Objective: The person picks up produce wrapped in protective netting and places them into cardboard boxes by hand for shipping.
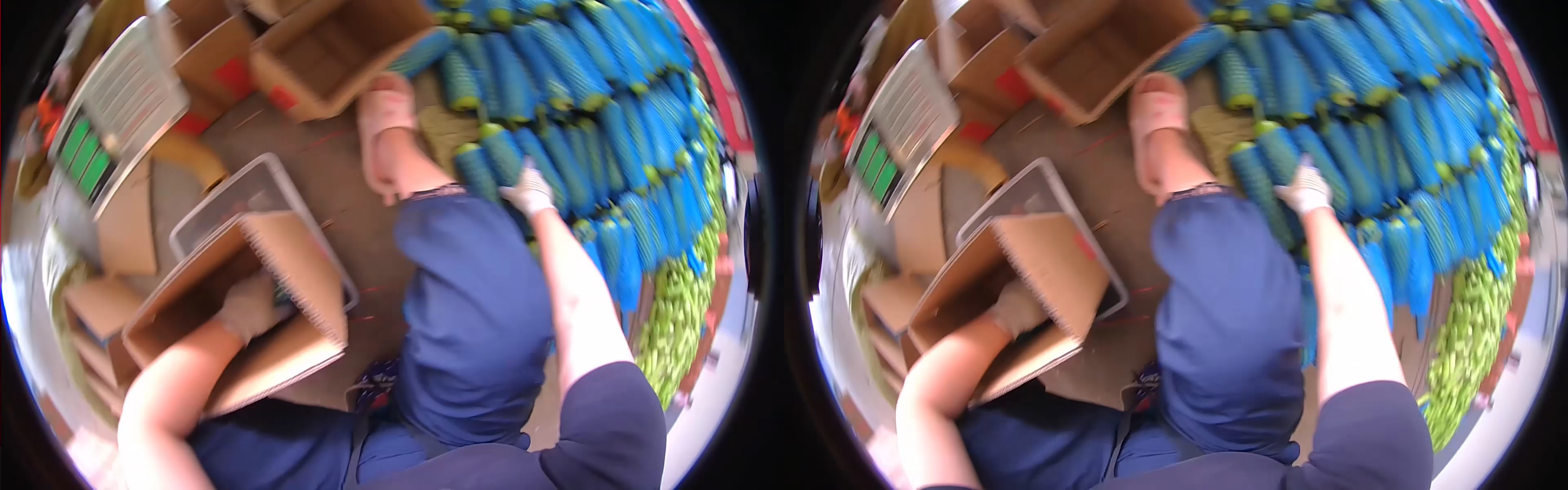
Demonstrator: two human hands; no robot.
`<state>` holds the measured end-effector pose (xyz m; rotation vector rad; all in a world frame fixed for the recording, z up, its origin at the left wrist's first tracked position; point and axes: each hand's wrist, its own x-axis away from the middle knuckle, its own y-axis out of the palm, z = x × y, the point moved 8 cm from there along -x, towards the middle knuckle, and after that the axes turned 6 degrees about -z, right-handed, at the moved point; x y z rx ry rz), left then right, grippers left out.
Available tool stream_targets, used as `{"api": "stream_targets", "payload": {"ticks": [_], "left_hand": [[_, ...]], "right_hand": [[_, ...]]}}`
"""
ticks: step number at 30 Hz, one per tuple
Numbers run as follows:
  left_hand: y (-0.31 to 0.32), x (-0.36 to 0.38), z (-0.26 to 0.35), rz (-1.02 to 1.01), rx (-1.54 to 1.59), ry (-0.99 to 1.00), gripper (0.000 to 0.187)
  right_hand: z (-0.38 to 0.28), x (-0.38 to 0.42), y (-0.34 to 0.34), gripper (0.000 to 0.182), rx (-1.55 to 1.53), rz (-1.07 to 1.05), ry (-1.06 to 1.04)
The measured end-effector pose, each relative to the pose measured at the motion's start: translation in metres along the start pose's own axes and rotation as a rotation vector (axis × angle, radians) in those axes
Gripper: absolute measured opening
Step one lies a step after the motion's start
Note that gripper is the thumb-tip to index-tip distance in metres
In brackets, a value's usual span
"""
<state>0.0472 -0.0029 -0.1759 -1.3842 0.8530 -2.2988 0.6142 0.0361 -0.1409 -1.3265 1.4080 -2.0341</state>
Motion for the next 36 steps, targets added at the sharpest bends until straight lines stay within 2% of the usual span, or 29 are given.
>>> {"api": "stream_targets", "payload": {"ticks": [2, 3, 5, 6, 7, 9, 10, 11, 15, 20, 23, 24, 25, 27, 28, 30, 31, 33, 34, 35, 36], "left_hand": [[-0.001, 0.003, 0.003, -0.033, -0.117, 0.004, 0.058], [-0.010, 0.006, 0.007, -0.106, -0.103, -0.039, 0.060], [-0.016, 0.003, 0.011, -0.085, 0.041, 0.133, 0.060], [-0.017, -0.002, 0.009, -0.094, 0.025, 0.153, 0.060], [-0.018, -0.005, 0.014, -0.037, -0.073, 0.235, 0.058], [-0.021, -0.007, 0.034, 0.019, -0.172, 0.333, 0.057], [-0.023, -0.009, 0.041, 0.063, -0.330, 0.318, 0.054], [-0.026, -0.011, 0.048, 0.111, -0.489, 0.298, 0.051], [-0.036, -0.020, 0.074, 0.034, -0.559, 0.275, 0.049], [-0.054, -0.019, 0.106, -0.136, -0.637, 0.199, 0.046], [-0.051, -0.017, 0.107, -0.134, -0.629, 0.237, 0.046], [-0.051, -0.016, 0.108, -0.131, -0.626, 0.260, 0.046], [-0.051, -0.017, 0.111, -0.122, -0.626, 0.286, 0.046], [-0.052, -0.022, 0.123, -0.112, -0.625, 0.348, 0.046], [-0.052, -0.022, 0.119, -0.112, -0.624, 0.380, 0.046], [-0.058, -0.032, 0.137, -0.113, -0.619, 0.438, 0.046], [-0.065, -0.042, 0.155, -0.114, -0.615, 0.463, 0.046], [-0.081, -0.064, 0.191, -0.112, -0.600, 0.506, 0.047], [-0.086, -0.071, 0.199, -0.110, -0.592, 0.526, 0.047], [-0.088, -0.074, 0.201, -0.111, -0.583, 0.547, 0.047], [-0.089, -0.073, 0.195, -0.112, -0.573, 0.566, 0.047]], "right_hand": [[0.006, 0.000, 0.004, 0.104, 0.002, 0.019, 0.044], [0.003, 0.001, 0.000, 0.105, -0.003, 0.021, 0.054], [0.005, -0.002, -0.003, 0.107, -0.055, -0.019, -0.004], [0.009, 0.001, -0.007, 0.101, -0.190, -0.015, -0.033], [0.017, 0.007, -0.008, 0.101, -0.196, -0.018, -0.008], [0.017, 0.019, -0.010, 0.086, -0.767, -0.140, -0.188], [0.013, 0.023, 0.002, 0.071, -1.097, -0.321, -0.228], [0.012, 0.041, 0.007, 0.066, -1.369, -0.491, -0.269], [0.005, 0.101, 0.011, 0.059, -1.912, -0.819, -0.243], [-0.015, 0.158, -0.025, 0.068, -2.144, -0.838, -0.475], [-0.008, 0.152, -0.025, 0.069, -2.040, -0.750, -0.471], [0.000, 0.134, -0.028, 0.069, -1.818, -0.531, -0.489], [-0.003, 0.123, -0.030, 0.069, -1.821, -0.517, -0.489], [-0.005, 0.101, -0.042, 0.074, -1.114, -0.115, -0.513], [-0.008, 0.091, -0.042, 0.074, -1.118, -0.106, -0.499], [-0.015, 0.069, -0.035, 0.079, -0.354, -0.005, -0.328], [-0.021, 0.062, -0.032, 0.079, -0.356, -0.006, -0.320], [-0.034, 0.047, -0.022, 0.087, -0.067, 0.003, -0.301], [-0.035, 0.041, -0.017, 0.079, -0.065, 0.028, -0.309], [-0.030, 0.029, -0.010, 0.079, -0.066, 0.024, -0.306], [-0.029, 0.019, -0.011, 0.073, -0.220, 0.043, -0.406]]}}
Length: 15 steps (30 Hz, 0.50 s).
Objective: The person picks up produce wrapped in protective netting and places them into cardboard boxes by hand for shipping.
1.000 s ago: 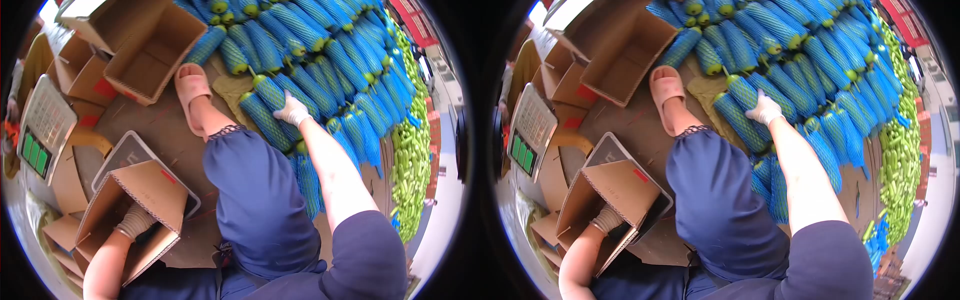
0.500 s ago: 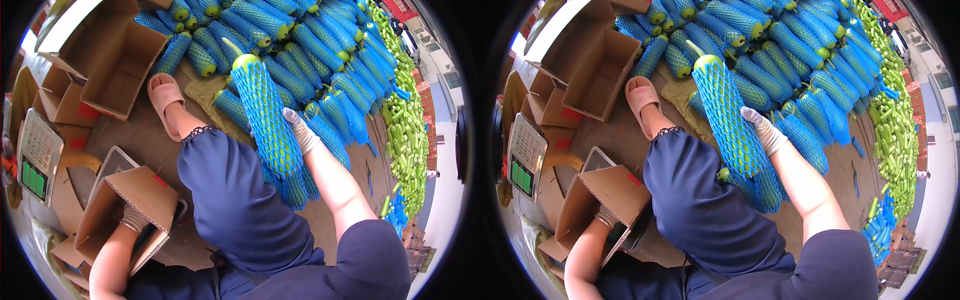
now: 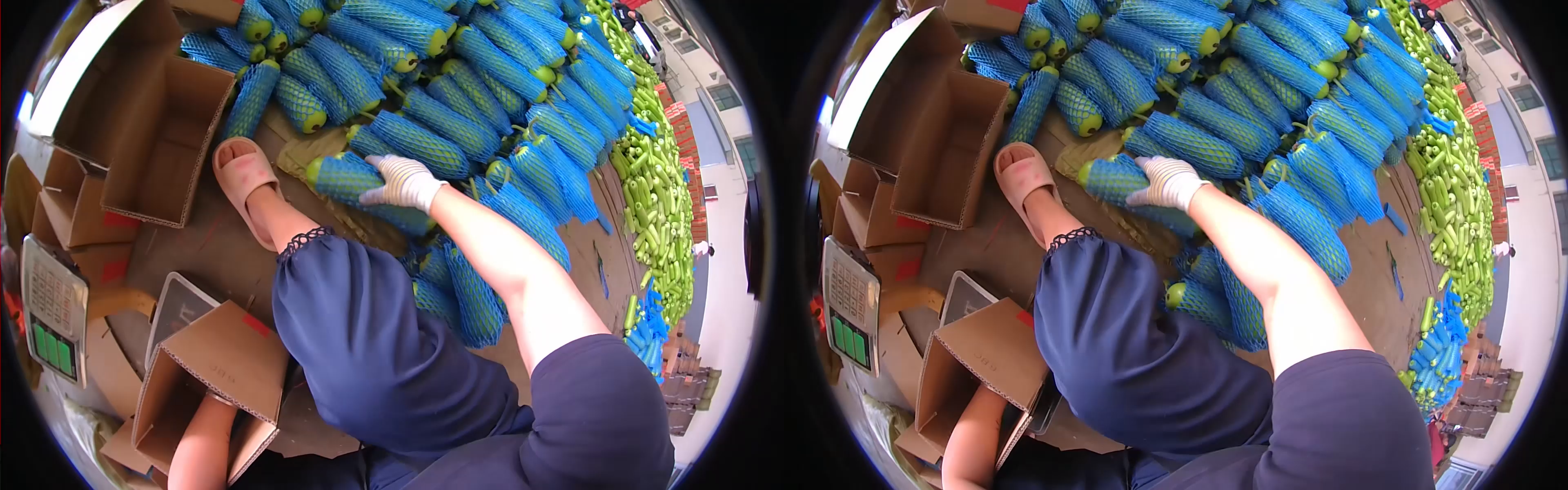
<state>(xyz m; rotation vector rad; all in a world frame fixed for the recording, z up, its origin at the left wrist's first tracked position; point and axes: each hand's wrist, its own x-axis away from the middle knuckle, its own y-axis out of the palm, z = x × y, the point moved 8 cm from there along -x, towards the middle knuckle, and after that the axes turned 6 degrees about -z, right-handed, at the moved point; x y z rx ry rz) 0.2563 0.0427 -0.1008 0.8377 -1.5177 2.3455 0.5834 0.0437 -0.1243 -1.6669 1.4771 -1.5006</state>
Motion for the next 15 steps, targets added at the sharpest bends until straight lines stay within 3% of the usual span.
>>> {"api": "stream_targets", "payload": {"ticks": [1, 2, 4, 7, 10, 15], "left_hand": [[0.001, -0.001, -0.001, 0.006, 0.011, 0.015, 0.047], [0.000, -0.002, -0.002, 0.012, 0.025, 0.027, 0.047], [0.000, -0.005, -0.001, 0.023, 0.050, 0.051, 0.047], [-0.004, -0.014, 0.004, 0.032, 0.080, 0.099, 0.047], [-0.006, -0.018, 0.013, 0.055, 0.119, 0.143, 0.047], [-0.009, -0.022, 0.006, 0.112, 0.166, 0.221, 0.047]], "right_hand": [[0.005, -0.005, -0.001, 0.068, -0.150, 0.037, -0.102], [0.016, 0.002, -0.022, 0.057, -0.011, 0.295, -0.033], [0.047, 0.008, -0.041, 0.068, 0.252, 0.484, 0.147], [0.096, -0.005, -0.020, 0.089, 0.334, 0.186, 0.391], [0.100, -0.016, -0.020, 0.095, 0.320, 0.092, 0.474], [0.107, -0.026, -0.032, 0.094, 0.306, -0.032, 0.442]]}}
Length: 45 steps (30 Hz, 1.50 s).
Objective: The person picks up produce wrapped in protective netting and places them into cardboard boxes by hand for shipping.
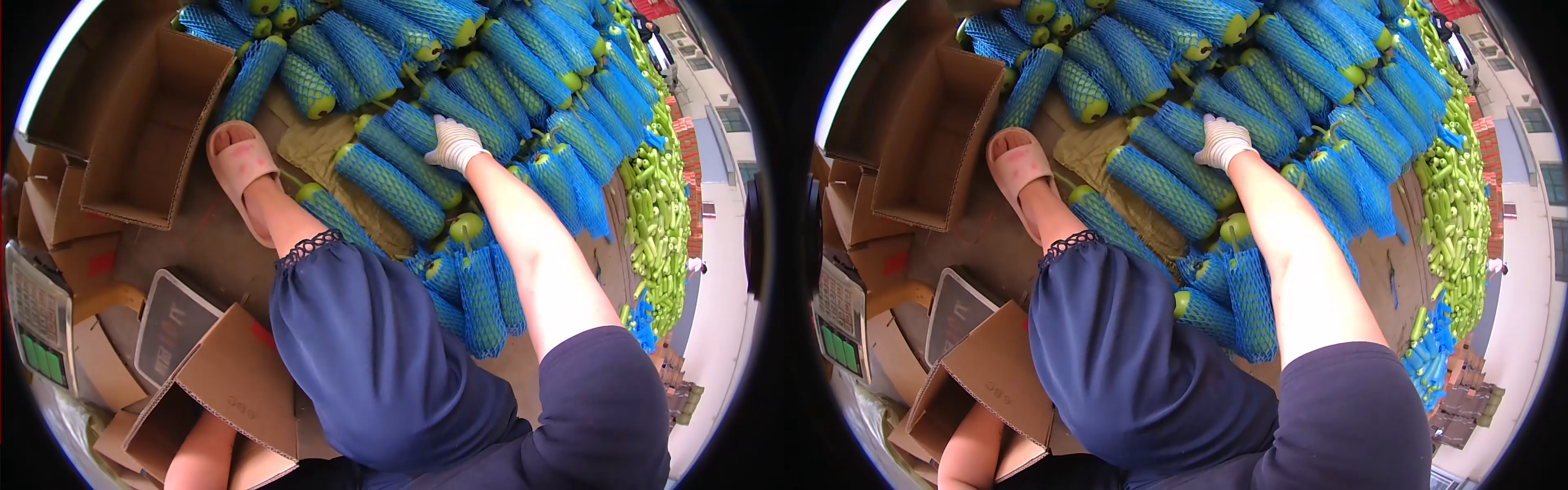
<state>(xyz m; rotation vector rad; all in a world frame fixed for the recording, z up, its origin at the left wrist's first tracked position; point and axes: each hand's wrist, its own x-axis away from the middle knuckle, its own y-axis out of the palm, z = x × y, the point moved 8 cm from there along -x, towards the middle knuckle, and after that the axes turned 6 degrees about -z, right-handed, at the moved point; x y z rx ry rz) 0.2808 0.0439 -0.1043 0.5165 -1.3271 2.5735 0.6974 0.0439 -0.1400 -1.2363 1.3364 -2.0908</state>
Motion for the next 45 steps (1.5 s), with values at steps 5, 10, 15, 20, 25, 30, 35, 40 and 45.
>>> {"api": "stream_targets", "payload": {"ticks": [5, 10, 15, 20, 25, 30, 35, 40, 45], "left_hand": [[0.009, 0.022, -0.001, 0.067, 0.052, 0.029, 0.048], [0.049, 0.079, 0.007, 0.163, 0.093, -0.026, 0.048], [0.065, 0.159, -0.005, -0.046, 0.477, -0.430, 0.060], [-0.001, 0.243, 0.049, -0.205, 0.651, -0.730, 0.054], [-0.016, 0.284, 0.116, -0.036, 0.626, -0.502, 0.057], [-0.006, 0.311, 0.151, 0.236, 0.418, -0.481, 0.068], [-0.011, 0.333, 0.148, 0.389, 0.352, -0.579, 0.059], [-0.025, 0.339, 0.140, 0.587, 0.513, -0.609, 0.040], [-0.044, 0.311, 0.126, 0.474, 0.122, -0.702, 0.020]], "right_hand": [[-0.016, 0.029, 0.009, 0.083, -0.804, -0.349, -0.261], [-0.079, 0.155, -0.087, 0.084, -1.314, -0.459, -0.658], [-0.152, 0.228, -0.179, 0.110, -1.534, -0.435, -1.078], [-0.266, 0.349, -0.226, 0.070, -1.512, -0.706, -1.392], [-0.354, 0.427, -0.190, 0.063, -0.912, -0.420, -1.525], [-0.402, 0.454, -0.123, 0.075, -0.286, -0.092, -1.583], [-0.399, 0.450, -0.114, 0.033, 0.116, 0.205, -1.465], [-0.298, 0.443, -0.196, 0.031, -0.663, 0.121, -1.239], [-0.185, 0.368, -0.183, 0.033, -0.955, 0.258, -0.894]]}}
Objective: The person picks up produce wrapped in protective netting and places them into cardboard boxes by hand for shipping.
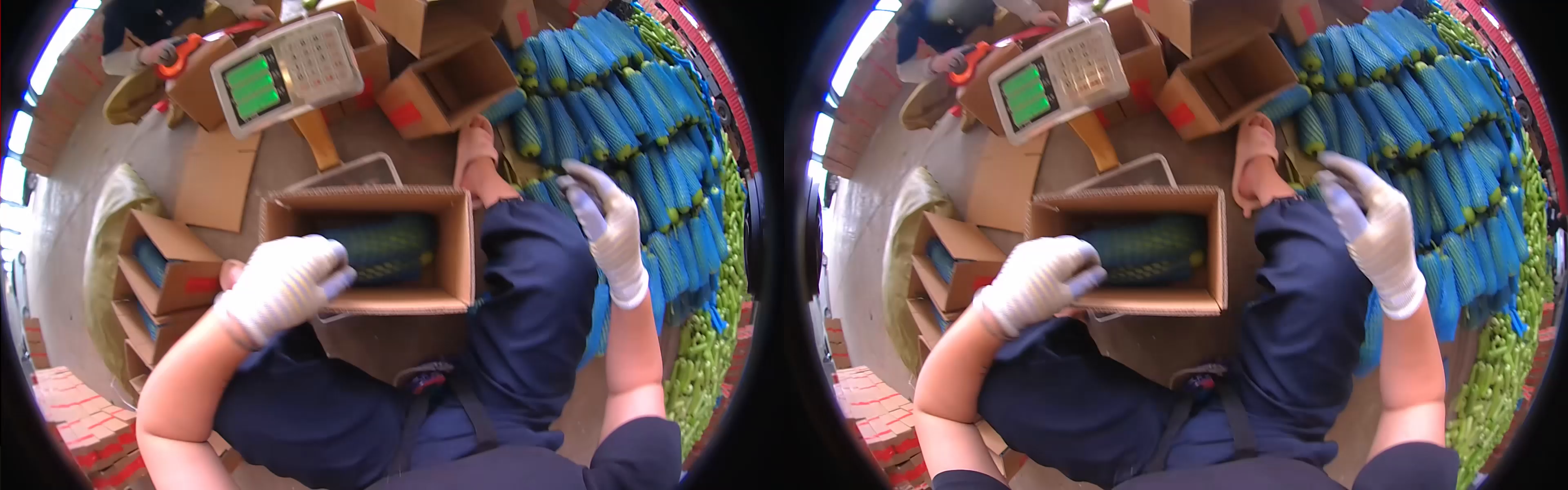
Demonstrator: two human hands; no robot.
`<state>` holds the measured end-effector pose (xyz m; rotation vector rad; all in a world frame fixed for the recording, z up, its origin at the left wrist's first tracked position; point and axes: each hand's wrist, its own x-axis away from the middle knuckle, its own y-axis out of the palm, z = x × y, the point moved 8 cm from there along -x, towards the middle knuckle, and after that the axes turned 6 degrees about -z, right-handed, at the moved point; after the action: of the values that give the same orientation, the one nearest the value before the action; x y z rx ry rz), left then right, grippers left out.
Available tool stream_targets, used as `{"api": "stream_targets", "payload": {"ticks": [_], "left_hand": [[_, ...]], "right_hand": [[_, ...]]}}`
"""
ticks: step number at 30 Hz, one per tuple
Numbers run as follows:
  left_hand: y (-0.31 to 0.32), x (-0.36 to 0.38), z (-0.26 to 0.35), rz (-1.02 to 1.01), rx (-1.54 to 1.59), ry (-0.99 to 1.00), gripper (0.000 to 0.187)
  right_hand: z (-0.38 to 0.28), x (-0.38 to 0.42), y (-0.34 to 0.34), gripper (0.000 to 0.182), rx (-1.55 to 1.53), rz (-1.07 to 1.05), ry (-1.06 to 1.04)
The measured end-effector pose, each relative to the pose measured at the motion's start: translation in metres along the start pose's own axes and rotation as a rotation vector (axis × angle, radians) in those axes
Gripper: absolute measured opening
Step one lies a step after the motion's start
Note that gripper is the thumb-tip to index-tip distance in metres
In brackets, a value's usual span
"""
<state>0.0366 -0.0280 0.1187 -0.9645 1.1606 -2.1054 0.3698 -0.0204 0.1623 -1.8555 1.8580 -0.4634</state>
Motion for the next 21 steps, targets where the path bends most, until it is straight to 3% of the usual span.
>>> {"api": "stream_targets", "payload": {"ticks": [4, 7, 10, 12, 17, 18, 21], "left_hand": [[0.033, -0.035, 0.011, -0.295, -0.185, 0.041, 0.026], [0.054, -0.065, 0.014, -0.369, -0.330, 0.044, 0.026], [0.081, -0.096, -0.016, -0.417, -0.578, -0.067, 0.024], [0.082, -0.107, -0.030, -0.533, -0.552, -0.119, 0.038], [0.113, -0.121, -0.092, -0.481, -0.669, -0.129, 0.038], [0.124, -0.126, -0.104, -0.531, -0.689, -0.227, 0.032], [0.149, -0.133, -0.132, -0.575, -0.669, -0.242, 0.026]], "right_hand": [[0.101, 0.033, -0.048, 0.034, 0.098, 0.109, 0.161], [0.161, 0.063, -0.061, 0.034, 0.154, 0.142, 0.319], [0.187, 0.077, -0.065, 0.036, 0.366, 0.103, 0.386], [0.209, 0.080, -0.068, 0.039, 0.501, 0.061, 0.418], [0.288, 0.067, -0.080, 0.040, 0.621, -0.001, 0.468], [0.305, 0.059, -0.081, 0.040, 0.669, 0.013, 0.469], [0.355, 0.029, -0.092, 0.050, 0.778, -0.019, 0.568]]}}
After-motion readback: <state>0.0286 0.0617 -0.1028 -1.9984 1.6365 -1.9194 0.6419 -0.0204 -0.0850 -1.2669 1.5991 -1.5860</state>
